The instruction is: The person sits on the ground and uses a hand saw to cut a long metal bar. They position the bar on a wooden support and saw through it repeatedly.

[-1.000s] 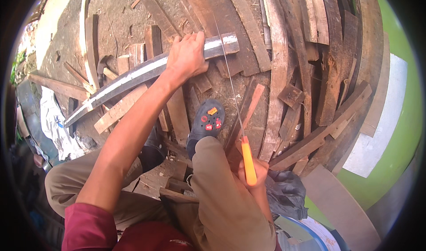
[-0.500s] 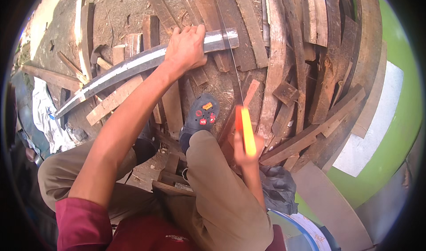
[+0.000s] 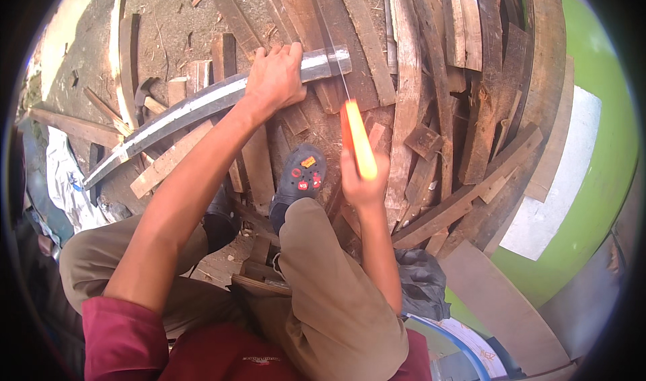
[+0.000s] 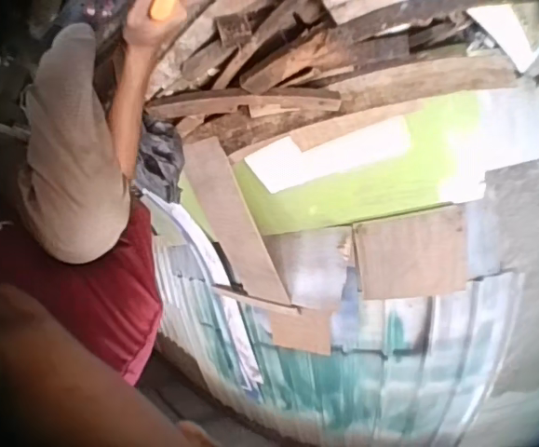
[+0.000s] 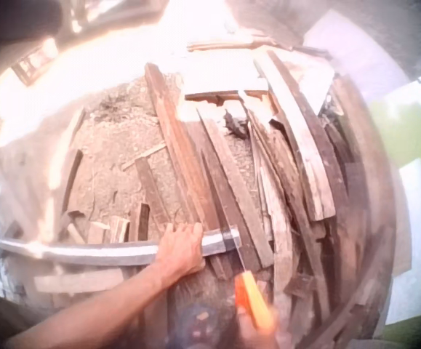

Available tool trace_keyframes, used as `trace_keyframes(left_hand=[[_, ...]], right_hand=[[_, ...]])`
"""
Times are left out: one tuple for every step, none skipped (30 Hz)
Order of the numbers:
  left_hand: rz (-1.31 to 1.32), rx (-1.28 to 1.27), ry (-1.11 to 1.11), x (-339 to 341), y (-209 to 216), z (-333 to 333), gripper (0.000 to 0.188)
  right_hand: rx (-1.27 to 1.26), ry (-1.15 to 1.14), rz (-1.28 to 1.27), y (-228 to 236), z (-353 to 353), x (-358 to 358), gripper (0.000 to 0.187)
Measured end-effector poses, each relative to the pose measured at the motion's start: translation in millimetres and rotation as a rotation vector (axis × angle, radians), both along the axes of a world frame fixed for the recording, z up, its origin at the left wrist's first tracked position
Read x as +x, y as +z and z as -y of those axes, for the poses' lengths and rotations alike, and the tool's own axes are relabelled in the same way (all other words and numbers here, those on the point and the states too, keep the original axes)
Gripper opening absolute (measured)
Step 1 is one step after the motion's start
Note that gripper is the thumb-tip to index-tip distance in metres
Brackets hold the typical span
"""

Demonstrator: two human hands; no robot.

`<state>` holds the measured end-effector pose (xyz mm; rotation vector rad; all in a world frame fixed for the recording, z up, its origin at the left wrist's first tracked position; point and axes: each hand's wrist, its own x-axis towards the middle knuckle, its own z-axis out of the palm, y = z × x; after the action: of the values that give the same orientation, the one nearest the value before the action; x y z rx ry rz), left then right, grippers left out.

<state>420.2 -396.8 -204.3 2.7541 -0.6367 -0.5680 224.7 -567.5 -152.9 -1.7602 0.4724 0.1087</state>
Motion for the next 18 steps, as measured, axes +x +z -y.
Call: trace_keyframes(left_hand=[[-0.024,0.015,0.005,-3,0,-4,0.034],[-0.005,0.023,-0.001,-2,-1,-7,0.034],[0.013,0.031,-0.007,1,-3,-11,0.034],[0.016,0.022,-0.009,-4,-5,-11,0.034],[-0.017,0.032,-0.011,-3,-2,-11,0.034],[-0.048,0.055,0.013,0,2,-15,0.034],[-0.078,0.047,-0.037,3,5,-5,0.034],[-0.006,0.015,-0.047,0,2,-3,0.034],[0.002,0.009,-0.039,3,-2,-1,0.034],[0.010,0.002,-0.039,5,-5,1,0.034],[0.000,-0.011,-0.045,0,-4,1,0.035],[-0.036,0.030,0.034,-9,-3,-12,0.035],[-0.047,0.027,0.019,-4,-2,-7,0.035],[-0.061,0.033,0.024,1,0,-6,0.035],[-0.037,0.027,0.013,6,0,-8,0.035],[-0.023,0.016,0.004,6,-1,-8,0.035],[-0.019,0.007,0.008,3,-2,-12,0.035],[-0.056,0.002,0.012,-2,-1,-14,0.033]], right_hand=[[-0.038,0.031,-0.012,6,-7,35,0.024],[-0.036,-0.016,-0.044,11,-10,43,0.023],[-0.045,0.003,-0.040,10,-12,30,0.021],[-0.070,0.024,-0.052,14,-10,-2,0.019],[-0.094,0.052,-0.045,23,-7,-25,0.017],[-0.088,0.090,0.032,47,-5,-51,0.009],[-0.294,0.196,0.094,54,8,-108,0.004],[-0.083,0.017,-0.191,69,16,-123,0.004],[0.133,-0.160,-0.465,82,23,-127,0.005],[0.084,-0.151,-0.242,66,16,-122,0.004],[0.026,-0.128,-0.021,48,9,-115,0.004],[-0.111,0.115,0.020,19,12,-52,0.007],[-0.206,0.123,0.091,16,-5,7,0.018],[-0.076,0.067,-0.005,4,-10,33,0.021],[-0.101,0.084,0.002,7,-13,36,0.020],[-0.130,0.104,-0.001,11,-12,34,0.019],[-0.156,0.137,-0.014,15,-12,30,0.017],[-0.170,0.111,-0.024,40,-12,-14,0.014]])
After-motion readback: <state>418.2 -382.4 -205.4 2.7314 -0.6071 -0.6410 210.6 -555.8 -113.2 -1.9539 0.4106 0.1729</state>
